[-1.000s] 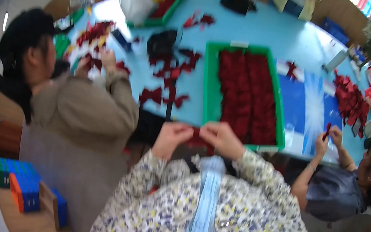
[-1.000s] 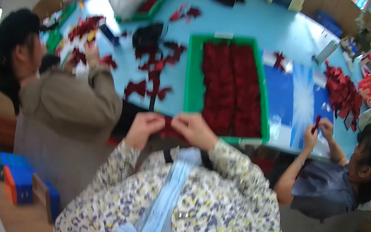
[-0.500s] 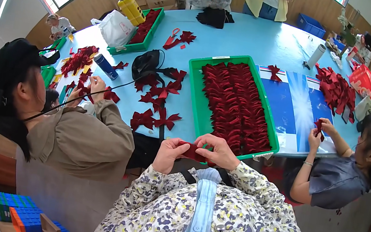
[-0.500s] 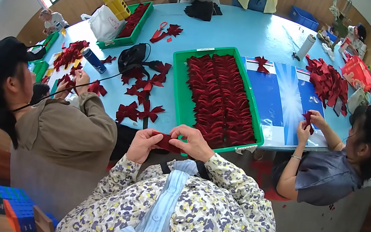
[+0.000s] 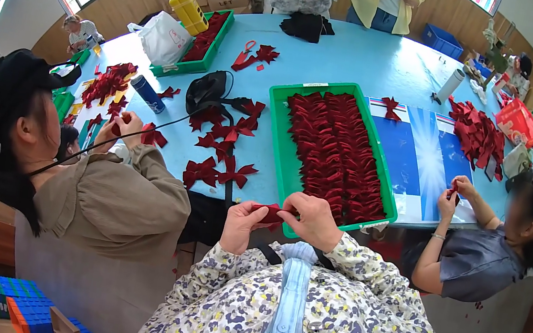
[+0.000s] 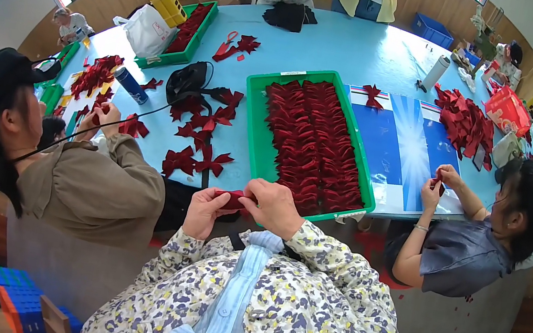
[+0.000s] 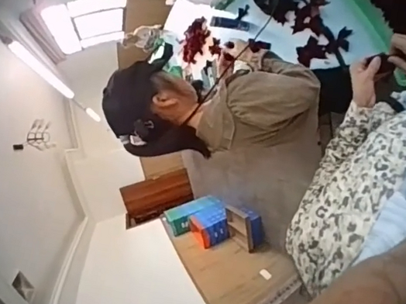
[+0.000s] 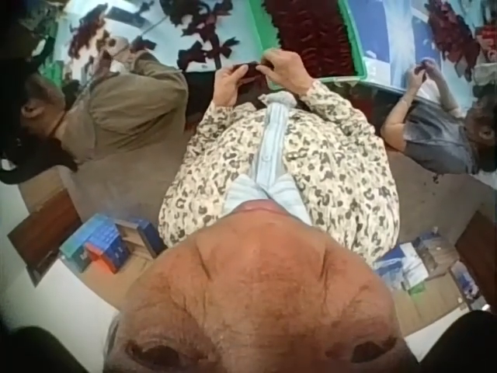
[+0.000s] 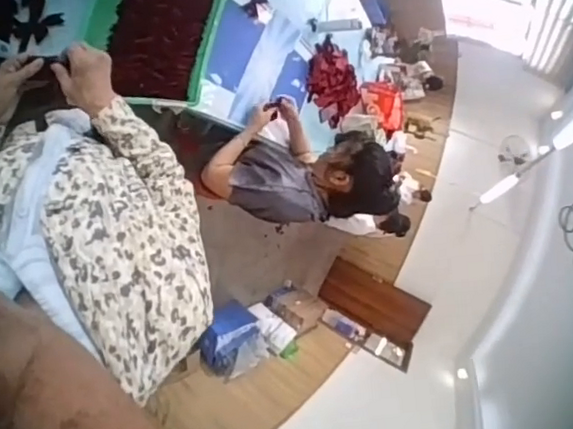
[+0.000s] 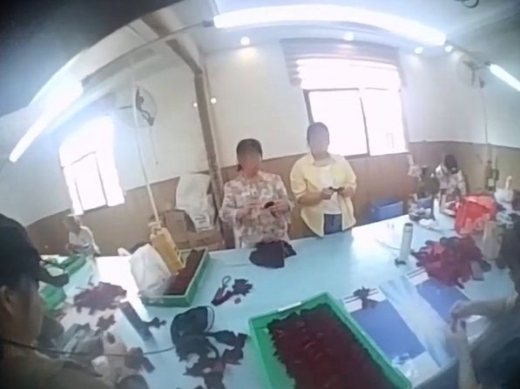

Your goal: Assemble red fabric strips into ribbon bows at a shared workstation.

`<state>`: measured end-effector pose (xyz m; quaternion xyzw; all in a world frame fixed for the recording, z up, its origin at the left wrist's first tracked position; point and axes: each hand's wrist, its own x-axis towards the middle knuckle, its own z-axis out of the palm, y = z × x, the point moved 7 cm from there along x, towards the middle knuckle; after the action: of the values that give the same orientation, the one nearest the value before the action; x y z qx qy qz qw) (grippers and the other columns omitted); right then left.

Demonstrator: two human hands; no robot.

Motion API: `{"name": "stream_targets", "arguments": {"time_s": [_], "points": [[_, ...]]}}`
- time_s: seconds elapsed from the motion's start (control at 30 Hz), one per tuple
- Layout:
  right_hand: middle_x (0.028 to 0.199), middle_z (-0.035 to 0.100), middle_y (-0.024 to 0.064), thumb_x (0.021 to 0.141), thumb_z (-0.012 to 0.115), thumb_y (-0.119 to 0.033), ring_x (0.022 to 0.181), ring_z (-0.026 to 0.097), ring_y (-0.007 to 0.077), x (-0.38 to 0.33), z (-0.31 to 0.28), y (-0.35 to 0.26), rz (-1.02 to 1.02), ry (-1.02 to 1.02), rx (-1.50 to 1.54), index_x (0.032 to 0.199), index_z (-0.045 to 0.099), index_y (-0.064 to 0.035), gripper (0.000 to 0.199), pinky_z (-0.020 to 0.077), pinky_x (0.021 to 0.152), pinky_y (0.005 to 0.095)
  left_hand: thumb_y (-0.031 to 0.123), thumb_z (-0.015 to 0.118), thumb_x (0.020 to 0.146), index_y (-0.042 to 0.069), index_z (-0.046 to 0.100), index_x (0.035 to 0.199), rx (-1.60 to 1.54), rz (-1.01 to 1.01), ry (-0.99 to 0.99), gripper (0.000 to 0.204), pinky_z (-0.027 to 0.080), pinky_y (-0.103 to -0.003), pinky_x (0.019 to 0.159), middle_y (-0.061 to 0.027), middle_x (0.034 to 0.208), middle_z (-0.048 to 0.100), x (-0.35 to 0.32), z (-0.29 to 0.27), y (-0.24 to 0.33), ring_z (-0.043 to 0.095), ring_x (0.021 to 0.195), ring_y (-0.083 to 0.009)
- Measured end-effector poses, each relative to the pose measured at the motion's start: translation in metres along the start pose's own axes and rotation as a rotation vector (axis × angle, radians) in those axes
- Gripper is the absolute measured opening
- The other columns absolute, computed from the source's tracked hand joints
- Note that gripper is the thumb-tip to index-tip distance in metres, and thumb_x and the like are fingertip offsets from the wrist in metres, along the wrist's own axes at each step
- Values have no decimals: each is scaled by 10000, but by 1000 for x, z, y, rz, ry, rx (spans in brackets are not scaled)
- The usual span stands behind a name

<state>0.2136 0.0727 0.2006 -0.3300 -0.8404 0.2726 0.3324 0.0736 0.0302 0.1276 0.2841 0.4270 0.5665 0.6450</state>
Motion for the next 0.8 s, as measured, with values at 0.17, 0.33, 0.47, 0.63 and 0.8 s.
{"name": "stream_targets", "arguments": {"time_s": [0.17, 0.33, 0.47, 0.63, 0.8], "points": [[735, 569, 73, 764, 651, -172, 619, 582, 248, 8, 21, -29, 28, -28, 176, 772, 543, -57, 158, 443, 556, 348, 147, 538, 908, -1, 579, 923, -235, -66, 35, 154, 536, -341, 682, -106, 872, 634, -5, -9, -20, 635, 770, -206], [686, 529, 43, 788, 566, -180, 587, 559, 200, -20, 73, -101, -927, -157, -176, 744, 518, -73, 125, 437, 561, 318, 156, 525, 909, 7, 562, 962, -349, -96, -38, 161, 527, -388, 731, -134, 928, 620, -7, 0, -45, 626, 819, -257], [755, 557, 50, 748, 602, -139, 665, 570, 161, -37, 80, -53, -958, -189, 77, 803, 566, -66, 99, 453, 604, 289, 164, 512, 911, 16, 545, 1000, -474, -164, -47, 176, 518, -435, 779, -163, 984, 605, 29, -51, -87, 616, 867, -308], [913, 610, 55, 839, 591, -108, 836, 585, 112, -22, 83, 94, 2, -10, 450, 965, 582, -8, 161, 463, 725, 232, 175, 496, 913, 26, 524, 1048, -592, -152, -133, 203, 507, -493, 840, -199, 1053, 587, 27, -68, -99, 605, 928, -371], [934, 602, 26, 884, 580, -101, 859, 552, 68, -28, 108, 118, 261, -323, 869, 1025, 565, 9, 179, 461, 761, 217, 162, 499, 912, 19, 523, 1062, -542, -164, -268, 208, 491, -517, 879, -196, 1082, 588, 31, -62, -111, 603, 955, -376]]}}
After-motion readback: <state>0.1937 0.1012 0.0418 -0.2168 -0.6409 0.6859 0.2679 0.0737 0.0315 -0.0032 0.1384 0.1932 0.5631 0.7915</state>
